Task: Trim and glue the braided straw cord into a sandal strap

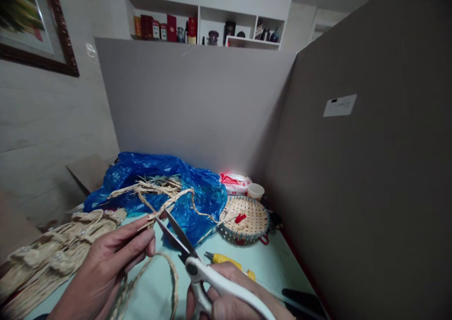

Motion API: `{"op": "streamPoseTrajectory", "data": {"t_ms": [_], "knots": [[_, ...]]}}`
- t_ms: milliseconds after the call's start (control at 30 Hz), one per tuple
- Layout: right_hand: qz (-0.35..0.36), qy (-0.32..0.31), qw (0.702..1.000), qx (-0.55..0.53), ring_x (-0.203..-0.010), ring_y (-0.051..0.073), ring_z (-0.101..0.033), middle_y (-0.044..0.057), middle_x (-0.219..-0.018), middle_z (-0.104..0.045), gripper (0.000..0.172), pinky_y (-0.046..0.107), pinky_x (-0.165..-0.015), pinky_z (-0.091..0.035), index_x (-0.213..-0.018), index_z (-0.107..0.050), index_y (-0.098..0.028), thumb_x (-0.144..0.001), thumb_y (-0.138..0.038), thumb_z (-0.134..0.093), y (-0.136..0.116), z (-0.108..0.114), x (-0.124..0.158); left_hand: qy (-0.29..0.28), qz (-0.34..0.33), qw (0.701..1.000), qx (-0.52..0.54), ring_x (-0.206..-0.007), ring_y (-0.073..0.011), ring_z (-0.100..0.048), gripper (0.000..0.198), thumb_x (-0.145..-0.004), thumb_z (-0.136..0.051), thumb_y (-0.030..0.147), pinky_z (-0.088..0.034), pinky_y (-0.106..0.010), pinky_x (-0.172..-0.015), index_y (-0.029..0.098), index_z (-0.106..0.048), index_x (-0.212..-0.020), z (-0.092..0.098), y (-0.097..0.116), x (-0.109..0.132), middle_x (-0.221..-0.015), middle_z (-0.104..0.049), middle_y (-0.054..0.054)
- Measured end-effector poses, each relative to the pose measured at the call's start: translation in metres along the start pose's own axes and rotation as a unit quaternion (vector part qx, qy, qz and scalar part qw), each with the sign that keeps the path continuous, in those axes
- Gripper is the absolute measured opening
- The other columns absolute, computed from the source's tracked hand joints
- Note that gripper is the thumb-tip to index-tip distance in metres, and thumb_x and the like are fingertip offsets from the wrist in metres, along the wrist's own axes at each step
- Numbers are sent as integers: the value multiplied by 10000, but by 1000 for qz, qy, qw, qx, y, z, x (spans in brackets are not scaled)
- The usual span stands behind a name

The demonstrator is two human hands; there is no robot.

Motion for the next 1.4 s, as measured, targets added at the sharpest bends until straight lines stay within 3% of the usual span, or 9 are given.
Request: {"op": "streamPoseTrajectory", "data": {"t_ms": [200,433,667,833,967,1133,1200,1300,1400], "knots": [[-8,-15,1000,-24,-581,116,-449,-10,-661,-559,297,223,-539,-354,-797,-662,-175,-715,-459,-645,-8,-2,4,-9,1,1000,5,-583,-120,-493,263,-638,-843,400,-429,-196,-552,165,-724,-642,0,-1,0,-580,-587,12],[8,-5,1000,6,-540,137,-460,11,-604,-535,577,251,-536,-411,-725,-675,-174,-770,-727,-516,0,-6,0,-20,12,1000,18,-591,-124,-519,249,-660,-839,382,-446,-204,-558,163,-723,-678,2,-5,0,-598,-607,5],[-1,14,1000,8,-598,184,-552,40,-660,-602,573,266,-542,-458,-744,-706,-219,-721,-773,-565,12,-3,-1,-29,16,999,37,-555,-114,-530,251,-664,-836,381,-449,-204,-544,171,-699,-669,-1,-2,2,-593,-613,9],[31,23,999,-26,-597,187,-574,52,-672,-602,633,304,-591,-501,-828,-729,-184,-726,-786,-565,21,-8,-2,-19,18,998,54,-555,-100,-522,229,-660,-847,352,-434,-186,-545,170,-738,-745,-2,-7,1,-586,-621,14],[23,47,999,-10,-596,210,-588,72,-667,-612,641,319,-562,-509,-845,-746,-189,-725,-791,-561,28,-7,-3,-18,18,998,61,-545,-87,-506,231,-681,-837,351,-416,-172,-535,181,-752,-813,0,-10,2,-580,-619,23],[3,34,999,2,-631,242,-608,82,-679,-625,614,301,-502,-496,-780,-737,-225,-673,-810,-584,25,-4,-4,-16,13,997,69,-558,-87,-509,190,-700,-829,338,-409,-174,-536,188,-726,-753,1,-8,4,-592,-612,28],[-4,35,999,0,-638,241,-612,82,-705,-639,583,297,-502,-495,-777,-736,-228,-678,-788,-604,24,-4,-5,-16,9,998,65,-572,-93,-514,203,-719,-815,350,-417,-181,-543,192,-750,-829,2,-7,5,-601,-601,29],[-14,34,999,-10,-657,232,-618,87,-764,-664,540,289,-516,-499,-824,-742,-222,-715,-737,-622,29,-3,-5,-15,-5,999,51,-599,-103,-522,400,-744,-795,370,-431,-185,-560,220,-748,-1111,4,-7,3,-613,-596,30],[1,45,998,-32,-671,207,-618,77,-801,-662,553,268,-542,-503,-918,-733,-198,-715,-706,-658,42,-3,-7,-11,-21,999,37,-603,-100,-515,492,-738,-796,402,-433,-176,-560,241,-723,-1198,5,-10,1,-617,-595,30]]}}
Point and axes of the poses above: each hand's wrist, its own x-axis away from the middle knuckle, its own z-axis out of the back of the hand, y = z × x, the point moved 3 cm from there along -x, towards the middle knuckle
